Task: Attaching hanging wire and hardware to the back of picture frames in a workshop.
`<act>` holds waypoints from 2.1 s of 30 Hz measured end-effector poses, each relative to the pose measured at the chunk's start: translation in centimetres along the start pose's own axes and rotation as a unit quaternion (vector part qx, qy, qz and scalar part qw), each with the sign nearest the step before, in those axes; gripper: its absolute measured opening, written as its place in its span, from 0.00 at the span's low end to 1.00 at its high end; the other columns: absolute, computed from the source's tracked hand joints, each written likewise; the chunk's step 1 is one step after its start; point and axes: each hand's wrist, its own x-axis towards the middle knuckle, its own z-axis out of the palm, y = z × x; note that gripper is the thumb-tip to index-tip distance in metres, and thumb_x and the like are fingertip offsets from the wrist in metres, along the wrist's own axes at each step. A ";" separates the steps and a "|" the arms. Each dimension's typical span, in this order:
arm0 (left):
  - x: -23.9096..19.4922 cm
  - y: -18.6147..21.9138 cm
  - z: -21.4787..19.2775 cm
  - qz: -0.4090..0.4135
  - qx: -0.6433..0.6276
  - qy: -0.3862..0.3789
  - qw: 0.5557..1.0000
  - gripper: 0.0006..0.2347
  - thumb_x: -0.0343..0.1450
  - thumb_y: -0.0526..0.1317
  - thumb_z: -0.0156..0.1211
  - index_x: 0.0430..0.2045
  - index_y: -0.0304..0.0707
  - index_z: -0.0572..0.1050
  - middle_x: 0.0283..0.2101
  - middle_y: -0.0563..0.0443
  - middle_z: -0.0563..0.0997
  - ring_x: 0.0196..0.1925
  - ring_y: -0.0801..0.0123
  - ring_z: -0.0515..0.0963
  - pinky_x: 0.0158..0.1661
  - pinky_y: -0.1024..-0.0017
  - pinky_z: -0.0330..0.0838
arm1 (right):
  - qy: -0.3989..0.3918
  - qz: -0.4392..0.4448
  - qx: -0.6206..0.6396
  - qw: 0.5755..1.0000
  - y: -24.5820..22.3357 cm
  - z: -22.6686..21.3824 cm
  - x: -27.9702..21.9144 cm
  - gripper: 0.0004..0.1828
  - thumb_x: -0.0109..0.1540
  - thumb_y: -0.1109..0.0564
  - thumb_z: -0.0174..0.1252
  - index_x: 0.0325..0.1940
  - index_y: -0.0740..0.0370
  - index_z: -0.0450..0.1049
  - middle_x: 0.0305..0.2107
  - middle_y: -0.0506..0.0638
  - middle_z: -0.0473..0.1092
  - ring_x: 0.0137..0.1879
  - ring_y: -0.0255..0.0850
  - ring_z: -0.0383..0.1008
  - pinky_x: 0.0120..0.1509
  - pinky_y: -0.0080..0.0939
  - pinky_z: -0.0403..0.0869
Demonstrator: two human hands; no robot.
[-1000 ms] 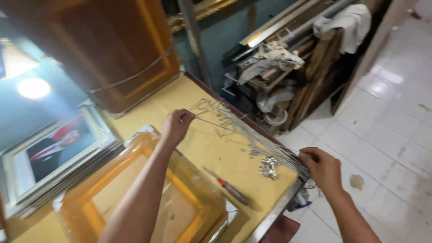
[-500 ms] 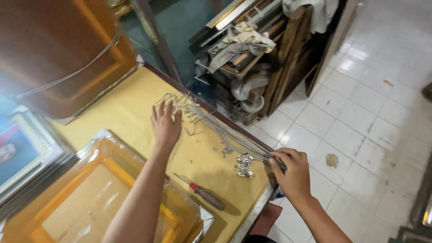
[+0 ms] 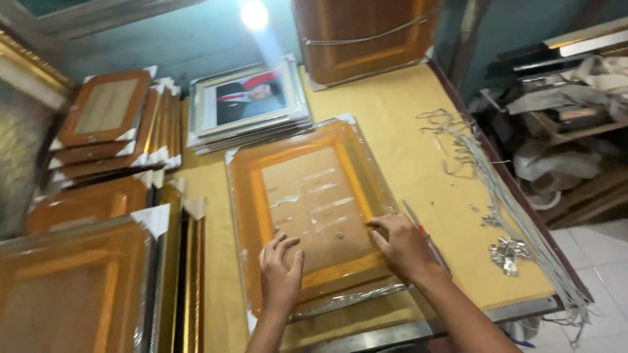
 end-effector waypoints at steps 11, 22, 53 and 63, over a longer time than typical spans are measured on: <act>-1.1 -1.7 -4.3 0.017 -0.058 -0.107 0.992 0.09 0.61 0.42 0.53 0.31 0.46 0.76 0.44 0.51 0.74 0.51 0.64 0.67 0.51 0.66 0.60 | -0.096 0.081 -0.103 0.987 -8.0 3.0 1.1 0.09 0.55 0.48 0.51 0.34 0.48 0.73 0.37 0.40 0.71 0.41 0.42 0.70 0.49 0.48 0.63; 0.3 1.3 -6.3 -0.003 -0.171 -0.078 0.982 0.05 0.61 0.40 0.58 0.26 0.51 0.78 0.32 0.56 0.79 0.38 0.65 0.79 0.38 0.67 0.72 | -0.147 0.313 0.601 0.721 -8.9 7.6 0.1 0.08 0.56 0.51 0.53 0.33 0.58 0.68 0.24 0.40 0.58 0.26 0.29 0.57 0.25 0.26 0.54; 1.8 4.2 -6.1 0.133 -0.221 0.112 0.960 0.07 0.51 0.35 0.62 0.18 0.50 0.79 0.26 0.59 0.80 0.23 0.73 0.77 0.28 0.80 0.71 | -0.310 0.323 0.821 0.354 -10.8 7.1 1.4 0.07 0.58 0.49 0.49 0.35 0.49 0.72 0.30 0.37 0.72 0.35 0.29 0.69 0.38 0.33 0.62; 1.9 4.7 -6.8 0.211 -0.210 0.119 0.947 0.06 0.53 0.32 0.62 0.17 0.48 0.79 0.24 0.58 0.80 0.24 0.67 0.78 0.29 0.76 0.72 | -0.244 0.304 0.815 0.428 -11.0 6.8 0.7 0.03 0.58 0.52 0.50 0.32 0.47 0.70 0.31 0.36 0.71 0.35 0.31 0.69 0.36 0.31 0.64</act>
